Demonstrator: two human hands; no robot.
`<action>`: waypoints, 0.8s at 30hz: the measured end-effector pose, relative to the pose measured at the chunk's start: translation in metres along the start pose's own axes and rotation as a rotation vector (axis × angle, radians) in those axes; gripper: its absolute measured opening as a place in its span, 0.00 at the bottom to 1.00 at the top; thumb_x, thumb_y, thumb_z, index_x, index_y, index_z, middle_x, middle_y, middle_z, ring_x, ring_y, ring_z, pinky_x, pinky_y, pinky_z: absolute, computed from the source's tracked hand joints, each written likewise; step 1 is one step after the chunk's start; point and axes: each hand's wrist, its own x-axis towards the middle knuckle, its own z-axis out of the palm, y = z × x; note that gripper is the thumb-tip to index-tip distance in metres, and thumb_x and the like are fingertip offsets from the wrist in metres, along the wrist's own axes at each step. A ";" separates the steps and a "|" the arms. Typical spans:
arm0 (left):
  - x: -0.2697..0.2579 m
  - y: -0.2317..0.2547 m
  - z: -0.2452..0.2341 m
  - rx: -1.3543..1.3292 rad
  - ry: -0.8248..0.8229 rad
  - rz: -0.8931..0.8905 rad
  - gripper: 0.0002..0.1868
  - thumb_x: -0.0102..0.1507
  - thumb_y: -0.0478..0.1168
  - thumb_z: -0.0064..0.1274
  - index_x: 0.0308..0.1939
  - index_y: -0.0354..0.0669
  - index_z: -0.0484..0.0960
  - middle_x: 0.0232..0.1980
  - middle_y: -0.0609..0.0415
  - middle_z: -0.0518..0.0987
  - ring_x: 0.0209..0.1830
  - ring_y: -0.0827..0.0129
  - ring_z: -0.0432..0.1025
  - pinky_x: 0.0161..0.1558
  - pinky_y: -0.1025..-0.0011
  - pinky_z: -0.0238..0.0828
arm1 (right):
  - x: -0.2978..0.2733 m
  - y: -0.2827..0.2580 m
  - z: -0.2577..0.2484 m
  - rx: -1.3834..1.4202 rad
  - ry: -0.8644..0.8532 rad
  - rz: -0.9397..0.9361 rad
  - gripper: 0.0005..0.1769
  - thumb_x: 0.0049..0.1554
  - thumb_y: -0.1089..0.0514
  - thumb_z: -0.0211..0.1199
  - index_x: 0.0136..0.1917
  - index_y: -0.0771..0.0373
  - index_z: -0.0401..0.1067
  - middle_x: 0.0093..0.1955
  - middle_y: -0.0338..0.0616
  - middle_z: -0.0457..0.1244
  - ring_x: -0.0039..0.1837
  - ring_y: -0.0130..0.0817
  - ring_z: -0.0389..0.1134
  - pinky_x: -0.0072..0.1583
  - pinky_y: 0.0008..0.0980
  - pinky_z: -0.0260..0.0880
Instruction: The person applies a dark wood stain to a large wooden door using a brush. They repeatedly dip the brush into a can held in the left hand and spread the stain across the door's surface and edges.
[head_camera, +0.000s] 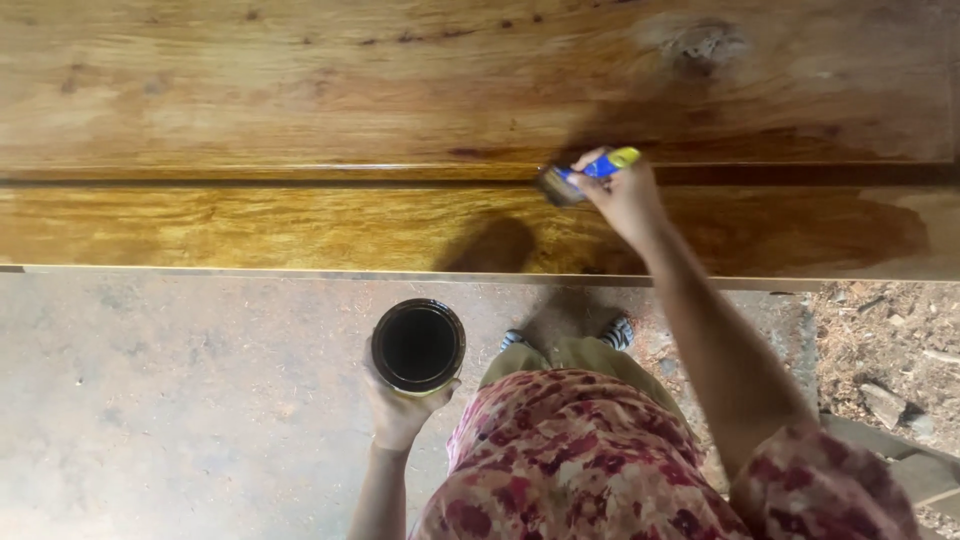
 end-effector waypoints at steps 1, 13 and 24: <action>-0.001 -0.003 0.001 0.034 0.013 0.028 0.63 0.44 0.53 0.77 0.73 0.30 0.56 0.65 0.40 0.73 0.65 0.56 0.72 0.67 0.59 0.70 | 0.006 0.008 -0.012 -0.008 -0.104 0.012 0.07 0.62 0.58 0.70 0.53 0.60 0.77 0.47 0.43 0.72 0.47 0.32 0.73 0.50 0.32 0.73; -0.009 -0.014 0.004 0.065 0.049 0.091 0.65 0.47 0.57 0.76 0.75 0.31 0.52 0.68 0.40 0.70 0.68 0.54 0.70 0.69 0.58 0.70 | 0.014 0.021 -0.058 -0.087 -0.167 0.185 0.06 0.60 0.58 0.69 0.52 0.56 0.79 0.49 0.42 0.72 0.48 0.29 0.72 0.50 0.34 0.76; -0.011 0.002 0.047 0.061 0.048 0.116 0.64 0.45 0.52 0.77 0.73 0.30 0.52 0.67 0.41 0.70 0.67 0.56 0.70 0.68 0.61 0.68 | 0.019 0.038 -0.108 -0.020 -0.228 0.073 0.06 0.56 0.63 0.72 0.48 0.61 0.78 0.48 0.42 0.72 0.50 0.31 0.73 0.55 0.31 0.73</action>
